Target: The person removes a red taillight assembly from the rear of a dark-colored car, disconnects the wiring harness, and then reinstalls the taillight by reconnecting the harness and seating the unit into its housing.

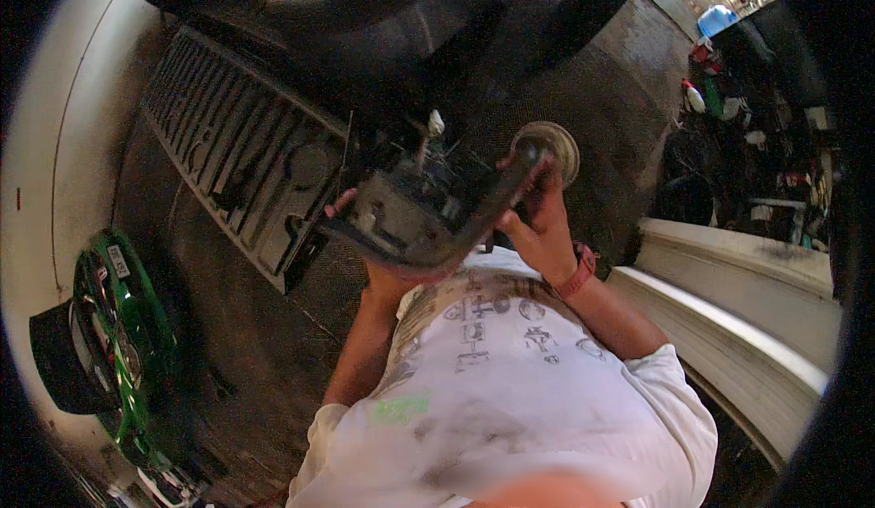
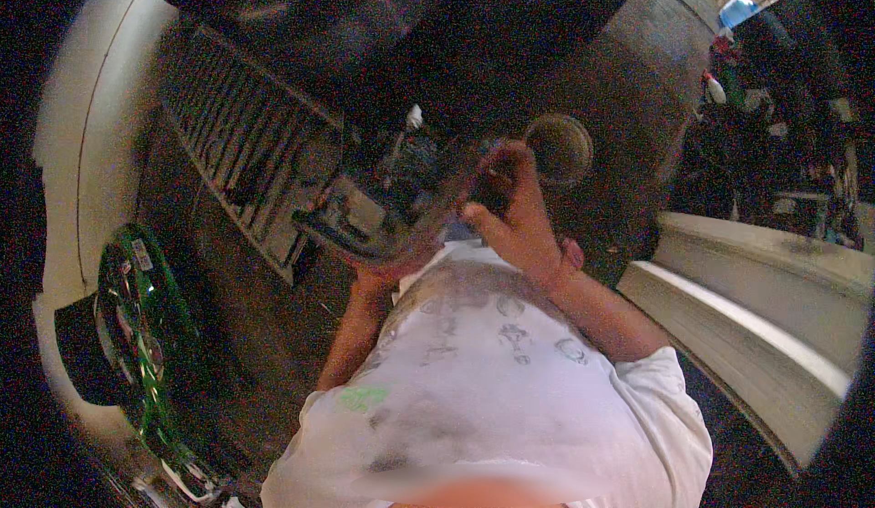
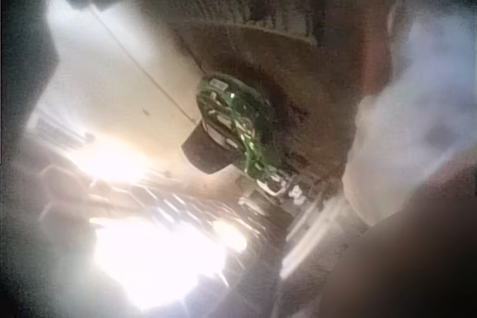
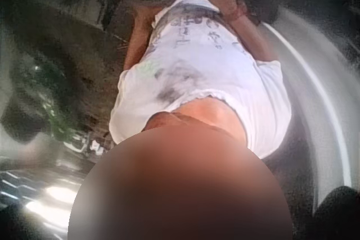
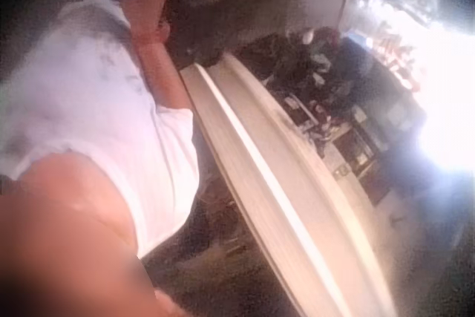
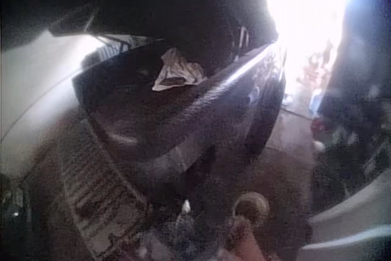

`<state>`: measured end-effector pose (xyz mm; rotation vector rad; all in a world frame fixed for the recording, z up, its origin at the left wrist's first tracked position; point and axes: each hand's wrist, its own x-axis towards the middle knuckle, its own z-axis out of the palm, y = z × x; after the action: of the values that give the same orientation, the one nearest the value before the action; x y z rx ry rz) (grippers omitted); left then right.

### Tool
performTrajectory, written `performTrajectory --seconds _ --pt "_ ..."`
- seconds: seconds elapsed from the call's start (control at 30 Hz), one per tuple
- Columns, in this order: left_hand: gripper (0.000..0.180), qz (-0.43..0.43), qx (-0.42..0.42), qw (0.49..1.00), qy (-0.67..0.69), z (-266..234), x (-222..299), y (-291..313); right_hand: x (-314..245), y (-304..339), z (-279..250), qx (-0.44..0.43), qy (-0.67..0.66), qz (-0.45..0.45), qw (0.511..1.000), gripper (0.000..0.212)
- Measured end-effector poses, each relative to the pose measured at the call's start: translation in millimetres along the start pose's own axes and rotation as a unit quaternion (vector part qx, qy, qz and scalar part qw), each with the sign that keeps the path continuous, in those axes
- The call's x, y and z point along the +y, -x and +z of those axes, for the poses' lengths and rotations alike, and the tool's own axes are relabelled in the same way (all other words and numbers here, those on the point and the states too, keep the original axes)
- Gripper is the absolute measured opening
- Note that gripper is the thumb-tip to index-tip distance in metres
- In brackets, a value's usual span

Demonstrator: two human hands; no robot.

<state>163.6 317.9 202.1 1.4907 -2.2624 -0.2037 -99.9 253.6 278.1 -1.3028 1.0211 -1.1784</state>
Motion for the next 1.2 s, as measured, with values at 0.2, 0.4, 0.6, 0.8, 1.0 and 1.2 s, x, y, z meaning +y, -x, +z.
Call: performTrajectory --seconds 0.2,0.4,0.6,0.8,1.0,1.2 --pt "0.104 -0.033 0.005 0.992 0.118 19 21 22 -2 18 -22 -0.045 0.086 0.012 0.995 0.083" --pt "0.101 -0.109 0.004 0.964 0.242 30 24 35 -34 13 -8 -0.048 0.117 0.036 0.991 0.069" --pt "0.098 -0.311 0.151 0.766 0.543 14 9 17 -78 -24 -9 -0.175 0.273 -0.084 0.942 0.071" --pt "0.095 -0.292 0.293 0.54 0.733 -18 -45 -38 -79 -61 54 -0.251 0.238 -0.15 0.926 0.089" --pt "0.08 -0.326 0.371 0.315 0.811 -45 -94 -75 -64 -106 119 -0.371 0.159 -0.1 0.91 0.088" --pt "0.086 -0.287 0.235 0.521 0.769 -51 -156 -79 -39 -103 148 -0.312 0.211 -0.127 0.918 0.087"
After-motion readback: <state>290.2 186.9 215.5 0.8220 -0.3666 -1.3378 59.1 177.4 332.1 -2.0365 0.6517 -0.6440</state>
